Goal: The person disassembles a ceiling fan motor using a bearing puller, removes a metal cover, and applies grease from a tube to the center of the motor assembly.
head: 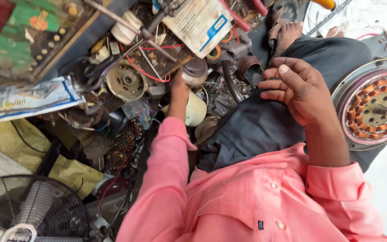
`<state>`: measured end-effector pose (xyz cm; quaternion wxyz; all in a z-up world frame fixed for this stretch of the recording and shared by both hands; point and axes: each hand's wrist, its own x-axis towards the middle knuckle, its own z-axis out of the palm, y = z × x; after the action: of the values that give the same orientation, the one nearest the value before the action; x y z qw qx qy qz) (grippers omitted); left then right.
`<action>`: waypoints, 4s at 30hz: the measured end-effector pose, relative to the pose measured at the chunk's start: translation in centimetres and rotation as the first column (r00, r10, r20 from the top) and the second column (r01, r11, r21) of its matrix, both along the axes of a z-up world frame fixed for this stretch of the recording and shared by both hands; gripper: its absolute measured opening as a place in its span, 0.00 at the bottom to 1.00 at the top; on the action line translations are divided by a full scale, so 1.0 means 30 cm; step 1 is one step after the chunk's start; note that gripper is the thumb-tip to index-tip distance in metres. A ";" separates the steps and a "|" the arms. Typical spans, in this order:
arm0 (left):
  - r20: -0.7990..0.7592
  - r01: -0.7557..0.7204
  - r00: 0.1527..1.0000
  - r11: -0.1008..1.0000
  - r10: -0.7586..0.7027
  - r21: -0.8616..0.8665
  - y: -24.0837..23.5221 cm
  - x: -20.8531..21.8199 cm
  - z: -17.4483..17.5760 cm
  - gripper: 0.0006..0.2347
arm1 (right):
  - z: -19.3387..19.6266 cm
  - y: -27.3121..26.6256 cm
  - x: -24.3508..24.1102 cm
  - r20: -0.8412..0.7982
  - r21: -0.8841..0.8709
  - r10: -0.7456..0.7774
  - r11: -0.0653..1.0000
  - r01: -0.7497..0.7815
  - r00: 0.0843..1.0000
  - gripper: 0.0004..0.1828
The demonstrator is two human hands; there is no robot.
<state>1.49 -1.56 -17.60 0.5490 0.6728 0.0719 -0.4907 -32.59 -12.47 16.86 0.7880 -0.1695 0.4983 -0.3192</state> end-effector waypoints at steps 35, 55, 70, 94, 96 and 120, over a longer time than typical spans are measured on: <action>0.424 0.625 0.488 0.645 -0.763 0.440 -0.248 -0.126 0.101 0.16 | -0.604 -0.137 0.168 -0.947 -0.308 -0.163 0.716 -0.626 0.278 0.41; -0.490 0.246 0.811 0.947 -0.319 -0.208 -0.048 -0.072 0.251 0.20 | -0.660 -0.197 0.200 -0.923 -0.233 0.035 0.742 -0.628 0.384 0.30; 0.864 0.735 0.163 0.643 -0.476 0.215 -0.267 -0.337 0.393 0.10 | -0.387 -0.052 0.258 -0.837 -0.292 0.019 0.830 -0.476 0.547 0.19; 0.737 0.764 -0.523 0.147 -0.428 0.628 -0.240 -0.155 0.411 0.10 | -0.563 -0.077 0.160 -0.912 -0.398 -0.229 0.696 -0.598 0.340 0.20; 0.849 0.921 0.036 0.347 -0.528 0.177 -0.225 -0.214 0.397 0.08 | -0.553 -0.075 0.158 -0.883 -0.322 -0.036 0.773 -0.547 0.468 0.22; 0.586 0.776 -0.536 -0.081 -0.608 0.626 -0.241 -0.346 0.411 0.05 | -0.445 -0.075 0.190 -0.860 -0.505 -0.420 0.613 -0.607 0.291 0.17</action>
<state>-8.89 -8.78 -5.27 -0.0052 0.5616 -0.7658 -0.3132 -26.90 -14.73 3.52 0.1863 -0.6801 0.6526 -0.2774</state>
